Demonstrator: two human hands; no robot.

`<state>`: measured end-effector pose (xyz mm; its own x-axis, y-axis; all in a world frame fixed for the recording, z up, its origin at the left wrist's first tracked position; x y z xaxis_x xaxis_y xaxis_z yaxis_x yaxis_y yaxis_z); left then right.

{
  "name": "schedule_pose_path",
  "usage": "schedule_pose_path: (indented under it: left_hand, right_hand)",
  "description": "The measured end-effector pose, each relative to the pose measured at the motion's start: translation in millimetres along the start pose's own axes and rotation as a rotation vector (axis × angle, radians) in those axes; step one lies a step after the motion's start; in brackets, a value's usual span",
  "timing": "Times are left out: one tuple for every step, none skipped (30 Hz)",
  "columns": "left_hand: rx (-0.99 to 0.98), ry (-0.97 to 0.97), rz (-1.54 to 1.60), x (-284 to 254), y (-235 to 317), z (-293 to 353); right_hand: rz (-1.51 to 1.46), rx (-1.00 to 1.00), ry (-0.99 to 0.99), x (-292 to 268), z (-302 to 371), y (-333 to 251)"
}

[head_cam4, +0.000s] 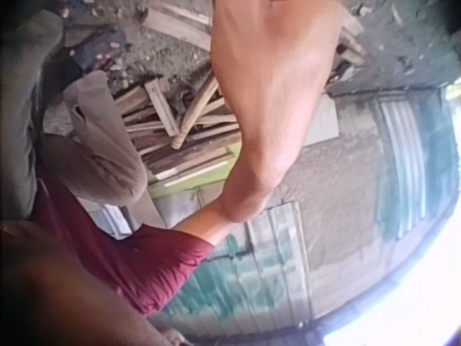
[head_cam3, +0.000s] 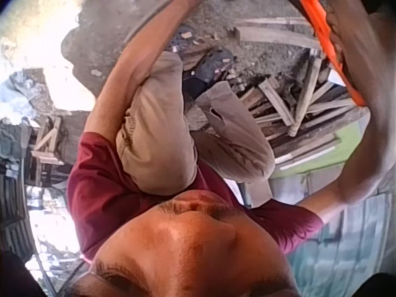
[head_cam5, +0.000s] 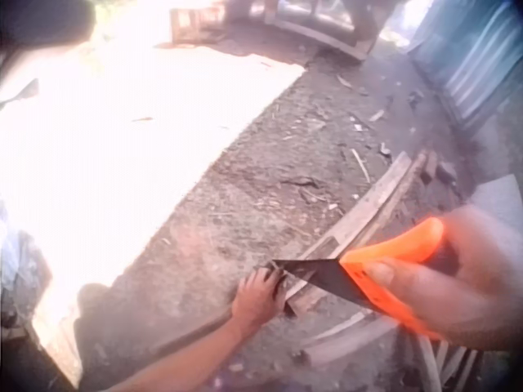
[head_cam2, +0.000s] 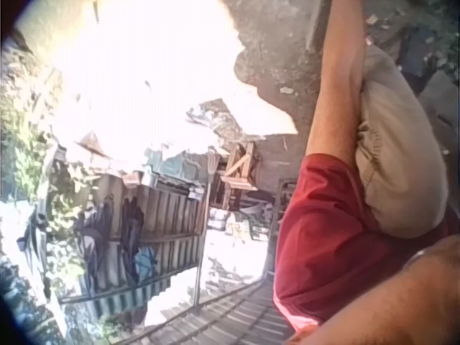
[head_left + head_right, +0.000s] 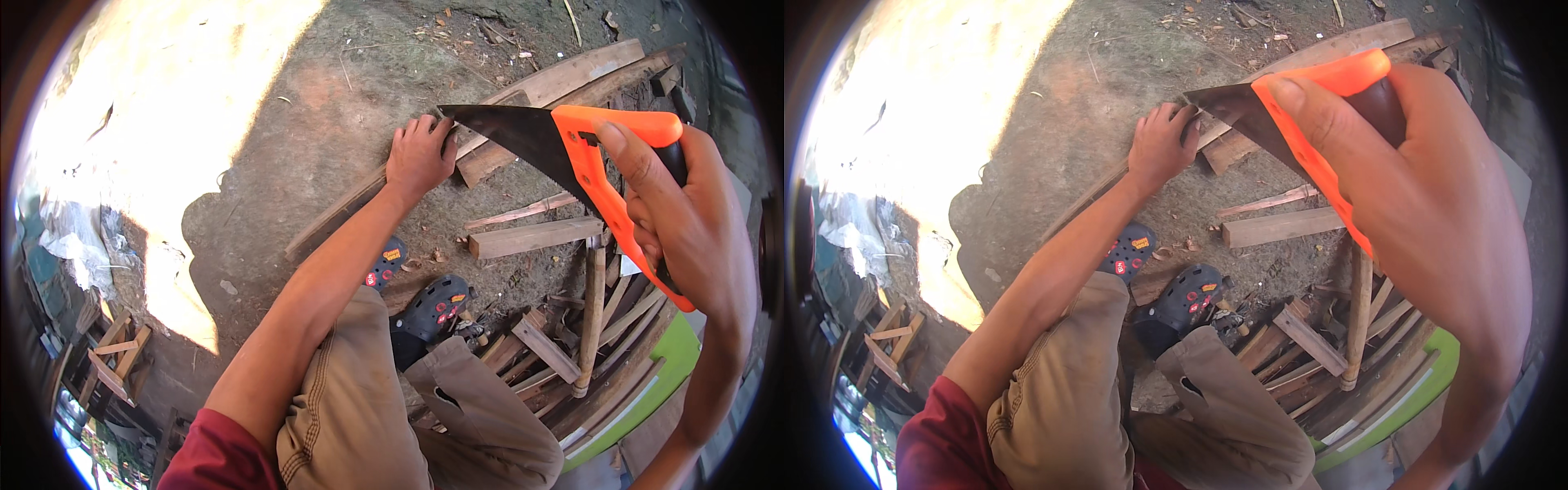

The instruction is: The person sits on the ground and uses a hand saw to cut a long wooden plank into smaller pieces. They reposition the plank several times and continue sawing through different sections.

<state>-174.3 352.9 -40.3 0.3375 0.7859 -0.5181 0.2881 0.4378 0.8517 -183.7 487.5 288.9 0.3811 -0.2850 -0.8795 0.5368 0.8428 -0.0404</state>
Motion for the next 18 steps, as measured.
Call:
schedule_pose_path:
  left_hand:
    - [0.001,-0.009,0.005,1,2,0]
    - [0.004,-0.019,0.012,3,4,1]
    - [-0.008,-0.025,0.003,2,4,3]
    - [-0.021,-0.012,-0.012,-2,2,2]
    - [-0.034,0.001,-0.027,-6,0,1]
    - [-0.046,0.009,-0.035,-8,-1,1]
    - [-0.041,-0.007,-0.029,-5,2,3]
    - [-0.038,-0.022,-0.024,-2,3,4]
    - [-0.014,-0.028,-0.012,0,3,0]
    - [-0.007,-0.021,-0.011,0,2,-4]
    - [0.0,-0.014,-0.01,-3,4,-6]
    - [-0.008,-0.009,-0.016,-4,1,-4]
    - [-0.016,-0.003,-0.022,-5,-3,0]
    - [-0.024,0.003,-0.029,-6,-4,3]
    - [0.004,-0.015,-0.015,2,3,2]
    - [0.017,-0.009,-0.01,3,4,2]
    - [0.031,-0.004,-0.004,3,4,1]
    - [0.046,0.0,0.004,4,5,1]
  right_hand:
    - [-0.019,0.008,-0.012,0,1,2]
    - [-0.048,0.003,-0.024,1,2,1]
    - [-0.048,-0.002,-0.03,2,5,0]
    - [-0.048,-0.033,-0.035,2,3,-4]
    - [-0.019,-0.065,-0.035,5,2,-7]
    - [-0.025,-0.078,-0.034,3,1,-9]
    - [-0.031,-0.059,-0.025,1,5,-7]
    - [-0.036,-0.037,-0.017,-2,10,-4]
    - [-0.1,-0.021,-0.015,-6,14,5]
    - [-0.092,-0.021,-0.019,-9,14,4]
    - [-0.084,-0.031,-0.024,-10,13,1]
    - [-0.007,-0.038,-0.026,-8,10,-9]
    - [0.03,-0.056,-0.022,-8,8,-13]
    - [0.071,-0.07,-0.014,-10,8,-15]
    - [0.067,-0.041,0.014,-13,14,-7]
    - [0.055,-0.048,-0.005,-13,12,-6]
    - [0.038,-0.05,-0.017,-15,11,-4]
    - [0.018,-0.046,-0.025,-15,11,-4]
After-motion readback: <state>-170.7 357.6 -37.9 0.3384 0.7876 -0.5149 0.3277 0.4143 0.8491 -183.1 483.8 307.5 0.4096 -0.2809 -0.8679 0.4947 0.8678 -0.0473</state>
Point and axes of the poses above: each hand's wrist, its own z-axis away from the middle knuckle, its own x-axis out of the palm, y = z × x, the point moved 7 cm from there along -z, towards the middle knuckle, and after that the axes turned 15 degrees about z, right-handed, at the moved point
